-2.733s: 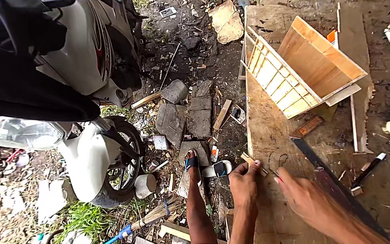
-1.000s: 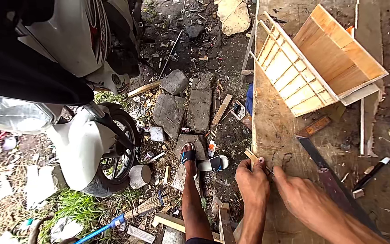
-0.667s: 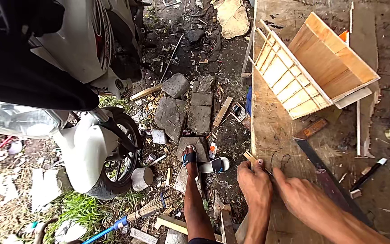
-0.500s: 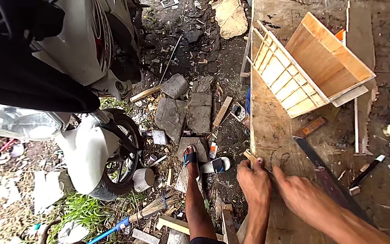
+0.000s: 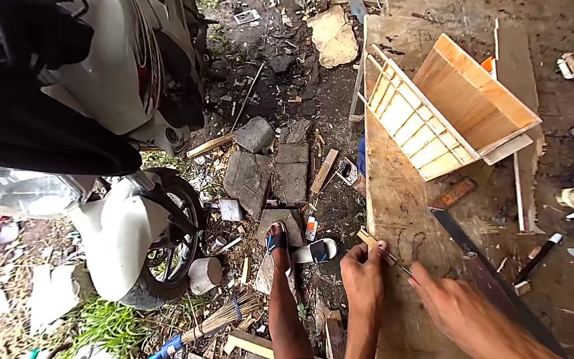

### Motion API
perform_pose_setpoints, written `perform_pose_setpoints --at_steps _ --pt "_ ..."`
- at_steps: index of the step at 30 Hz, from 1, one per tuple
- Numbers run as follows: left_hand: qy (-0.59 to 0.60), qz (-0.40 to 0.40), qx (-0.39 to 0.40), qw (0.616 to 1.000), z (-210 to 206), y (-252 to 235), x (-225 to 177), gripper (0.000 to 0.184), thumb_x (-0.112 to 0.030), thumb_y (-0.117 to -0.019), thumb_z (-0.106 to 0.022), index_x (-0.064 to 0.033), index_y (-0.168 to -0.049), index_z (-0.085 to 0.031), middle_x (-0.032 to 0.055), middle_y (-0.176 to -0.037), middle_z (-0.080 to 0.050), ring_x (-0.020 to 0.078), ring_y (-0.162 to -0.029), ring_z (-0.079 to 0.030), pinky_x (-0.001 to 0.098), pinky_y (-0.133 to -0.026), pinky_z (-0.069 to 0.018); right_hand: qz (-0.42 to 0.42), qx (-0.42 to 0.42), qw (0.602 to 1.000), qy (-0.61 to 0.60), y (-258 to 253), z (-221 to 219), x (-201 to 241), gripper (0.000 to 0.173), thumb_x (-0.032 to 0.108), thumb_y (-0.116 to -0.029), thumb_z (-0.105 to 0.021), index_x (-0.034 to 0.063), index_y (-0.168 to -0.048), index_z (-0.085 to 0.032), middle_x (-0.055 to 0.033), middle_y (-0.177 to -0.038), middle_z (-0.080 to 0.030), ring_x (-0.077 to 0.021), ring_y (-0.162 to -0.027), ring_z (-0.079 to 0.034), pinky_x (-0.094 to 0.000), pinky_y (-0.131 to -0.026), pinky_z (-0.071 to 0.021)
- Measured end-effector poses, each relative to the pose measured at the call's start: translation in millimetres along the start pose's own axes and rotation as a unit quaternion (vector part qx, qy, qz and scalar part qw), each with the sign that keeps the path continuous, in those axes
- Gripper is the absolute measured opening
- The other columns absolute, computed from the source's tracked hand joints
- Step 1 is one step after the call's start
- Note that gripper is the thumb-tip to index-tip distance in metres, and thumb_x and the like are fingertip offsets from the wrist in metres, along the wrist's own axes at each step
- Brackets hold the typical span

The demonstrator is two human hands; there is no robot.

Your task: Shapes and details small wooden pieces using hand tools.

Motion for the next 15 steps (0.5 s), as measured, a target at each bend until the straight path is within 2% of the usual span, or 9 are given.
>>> perform_pose_setpoints --at_steps 2,5,9,15 --pt "0.01 -0.01 -0.005 1.0 -2.7 1.6 2.7 0.016 -0.018 -0.0962 -0.072 -0.0025 -0.092 -0.072 0.0027 -0.076 -0.068 0.009 -0.068 -0.063 0.0273 -0.068 -0.0534 0.001 0.032 0.999 0.005 2.8 19.6 8.8 0.027 0.019 -0.1062 -0.049 -0.0026 -0.116 -0.062 -0.0176 -0.063 -0.063 -0.0401 -0.056 -0.068 -0.0525 -0.052 -0.0546" --pt "0.035 -0.015 -0.009 0.999 -3.9 2.0 7.7 0.015 -0.016 -0.0962 -0.071 -0.0015 -0.095 -0.072 0.0039 -0.079 -0.07 0.0096 -0.071 -0.065 0.0272 -0.07 -0.0552 0.03 0.046 0.998 -0.027 8.9 48.3 21.7 0.026 0.018 -0.1067 -0.049 -0.0047 -0.109 -0.061 -0.0191 -0.064 -0.062 -0.0398 -0.055 -0.066 -0.0515 -0.05 -0.0537" --pt "0.077 -0.009 -0.011 0.997 -4.9 2.2 8.5 0.013 -0.014 -0.0948 -0.073 -0.0008 -0.092 -0.073 0.0057 -0.079 -0.071 0.0108 -0.072 -0.067 0.027 -0.072 -0.0564 0.045 -0.088 0.995 -0.019 -9.1 8.9 -0.2 0.028 0.025 -0.1038 -0.046 0.0021 -0.099 -0.061 -0.0082 -0.054 -0.054 -0.0293 -0.044 -0.06 -0.0438 -0.04 -0.0487" --pt "0.08 0.001 -0.015 0.997 -4.1 3.6 8.1 0.013 -0.013 -0.0943 -0.074 -0.0007 -0.093 -0.074 0.0065 -0.08 -0.072 0.0119 -0.073 -0.069 0.0277 -0.073 -0.0577 0.063 -0.12 0.991 -0.004 -16.2 -15.5 -7.6 0.031 0.026 -0.1022 -0.044 0.0032 -0.097 -0.063 -0.0055 -0.052 -0.053 -0.0262 -0.042 -0.059 -0.0414 -0.038 -0.0482"
Point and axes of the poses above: each hand's wrist, its own y-axis away from the middle knuckle, its own z-axis out of the back of the hand, x = y × z, the point moved 1 cm from there along -y, towards the middle knuckle
